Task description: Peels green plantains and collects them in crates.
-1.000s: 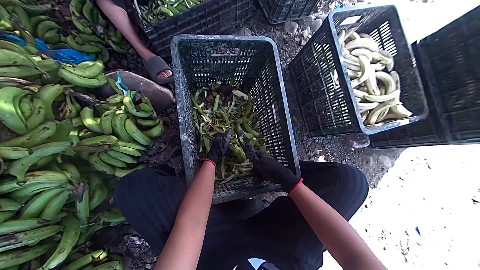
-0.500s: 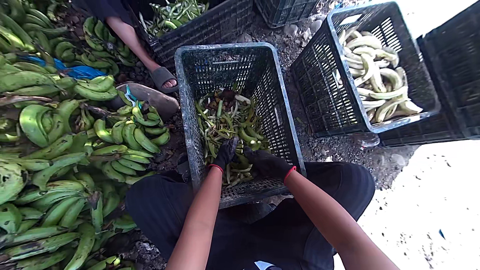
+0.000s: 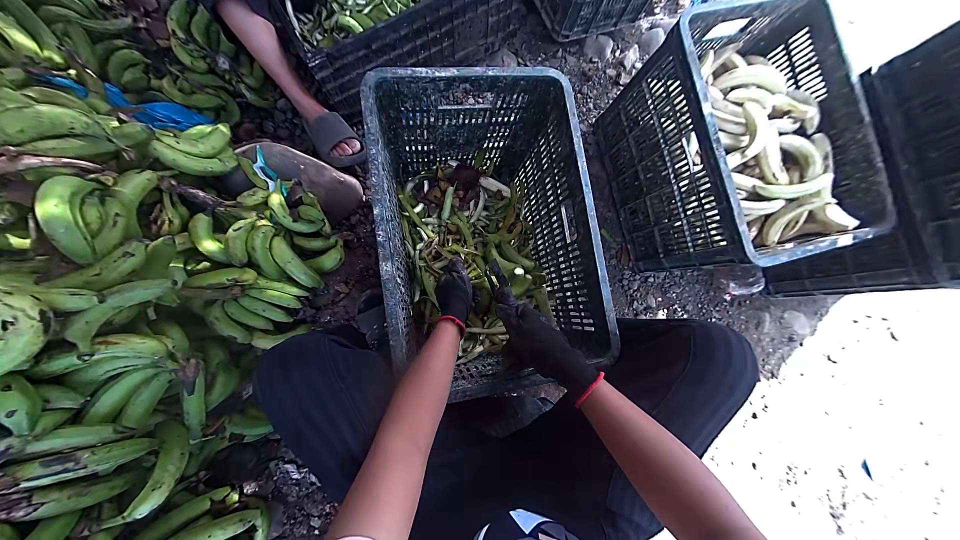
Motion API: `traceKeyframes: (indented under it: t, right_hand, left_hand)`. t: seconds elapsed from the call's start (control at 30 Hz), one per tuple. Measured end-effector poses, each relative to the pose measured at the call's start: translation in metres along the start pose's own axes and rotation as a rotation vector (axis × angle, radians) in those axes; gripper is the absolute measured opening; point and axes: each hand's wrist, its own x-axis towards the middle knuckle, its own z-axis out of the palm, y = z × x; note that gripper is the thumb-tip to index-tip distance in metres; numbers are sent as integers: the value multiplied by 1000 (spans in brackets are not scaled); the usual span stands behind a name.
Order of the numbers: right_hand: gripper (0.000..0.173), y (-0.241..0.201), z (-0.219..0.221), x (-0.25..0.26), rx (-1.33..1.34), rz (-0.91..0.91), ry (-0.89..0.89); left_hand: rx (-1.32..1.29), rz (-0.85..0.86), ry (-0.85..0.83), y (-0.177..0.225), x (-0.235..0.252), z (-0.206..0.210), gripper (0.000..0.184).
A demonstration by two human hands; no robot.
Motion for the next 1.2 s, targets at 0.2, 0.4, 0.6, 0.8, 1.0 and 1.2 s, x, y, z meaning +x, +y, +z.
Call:
traceKeyframes:
  t: [0.2,0.4,0.6,0.8,1.0,1.2]
  right_hand:
    - [51,1,6,1,-103,8,29]
    - [50,-1,12,26,61,15,-11]
    - [51,2,15,43,36,-16,-11]
    - [45,9,18,26,216,1,-71]
    - [48,7,26,41,232,48,-73]
    - [49,-1,23,53,210,84,-99]
  left_hand:
    - [-23,21,15,-3,3,5,58]
    - [-9,70,20,-7,10,8,56]
    - [-65,98,-11,-8,5,9,56]
    - [-577,-138,-58,-25,17,14,66]
    - [-841,-271,-162,-24,15,8,55]
    - [-806,-272,-179,-15,7,2,51]
